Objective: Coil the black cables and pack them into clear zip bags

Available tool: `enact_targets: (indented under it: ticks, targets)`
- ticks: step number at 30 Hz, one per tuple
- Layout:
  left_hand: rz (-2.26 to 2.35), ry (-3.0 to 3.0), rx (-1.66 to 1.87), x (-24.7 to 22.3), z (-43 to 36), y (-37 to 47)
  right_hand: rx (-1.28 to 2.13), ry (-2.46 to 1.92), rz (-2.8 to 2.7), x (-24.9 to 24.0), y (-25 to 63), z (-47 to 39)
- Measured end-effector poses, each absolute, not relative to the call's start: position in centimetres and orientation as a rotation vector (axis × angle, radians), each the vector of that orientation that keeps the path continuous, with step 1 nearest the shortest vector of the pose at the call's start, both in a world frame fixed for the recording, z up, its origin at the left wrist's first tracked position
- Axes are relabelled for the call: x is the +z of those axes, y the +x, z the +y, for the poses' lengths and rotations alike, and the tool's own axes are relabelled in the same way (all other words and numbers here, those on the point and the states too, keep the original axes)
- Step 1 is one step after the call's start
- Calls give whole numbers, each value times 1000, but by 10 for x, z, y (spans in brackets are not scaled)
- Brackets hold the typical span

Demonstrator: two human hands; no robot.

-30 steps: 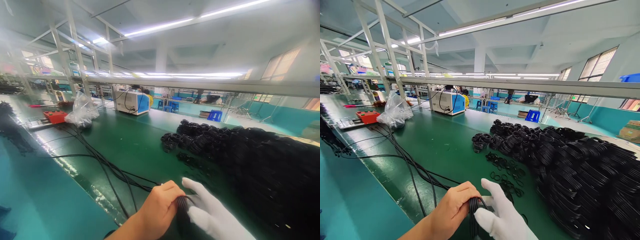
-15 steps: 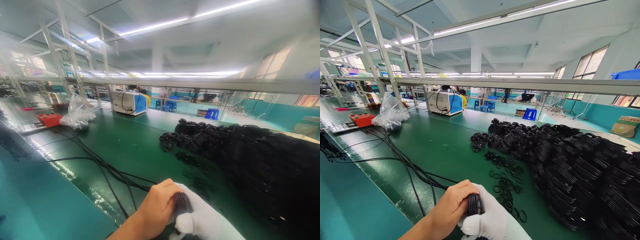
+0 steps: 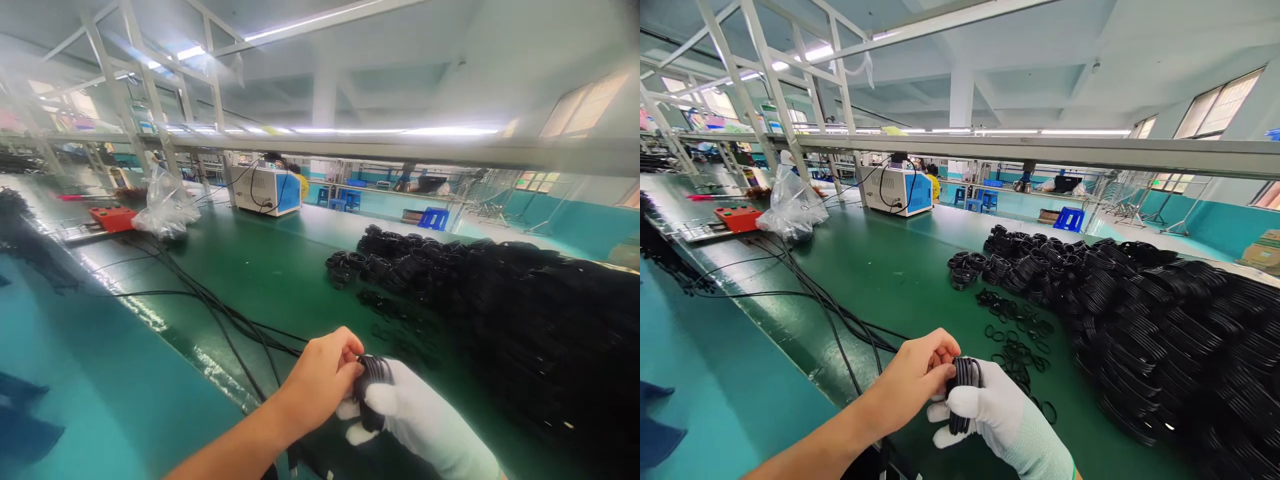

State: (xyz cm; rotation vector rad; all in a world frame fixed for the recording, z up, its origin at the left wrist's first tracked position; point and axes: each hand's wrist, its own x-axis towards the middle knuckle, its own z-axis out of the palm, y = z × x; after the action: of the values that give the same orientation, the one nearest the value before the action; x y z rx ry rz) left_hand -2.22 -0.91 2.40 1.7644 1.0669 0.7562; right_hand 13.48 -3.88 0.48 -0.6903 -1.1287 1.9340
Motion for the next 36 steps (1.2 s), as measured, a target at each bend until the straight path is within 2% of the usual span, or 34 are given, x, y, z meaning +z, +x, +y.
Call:
enact_targets:
  ticks: [5,12,20,25,31,36]
  targets:
    - [1077,1584,718,18,-8,-16,1894,-746,-1148,-1,132,-36]
    - [1240,1761,655,17,-6,-16,1831,-853,-1137,-9,126,-35]
    - [1269,1821,655,11,1,-13,1827,-948,-1251,4,126,-40]
    - [1231,1846,690,19,-5,-18,1874,-729,-1044,-7,130,-38]
    - [1058,2261,645,18,-30,-22,1789,-569,-973,-15,129,-33]
    - [1125,1971,728,19,-21,-31,1960,-568,-809,-17,134,-32]
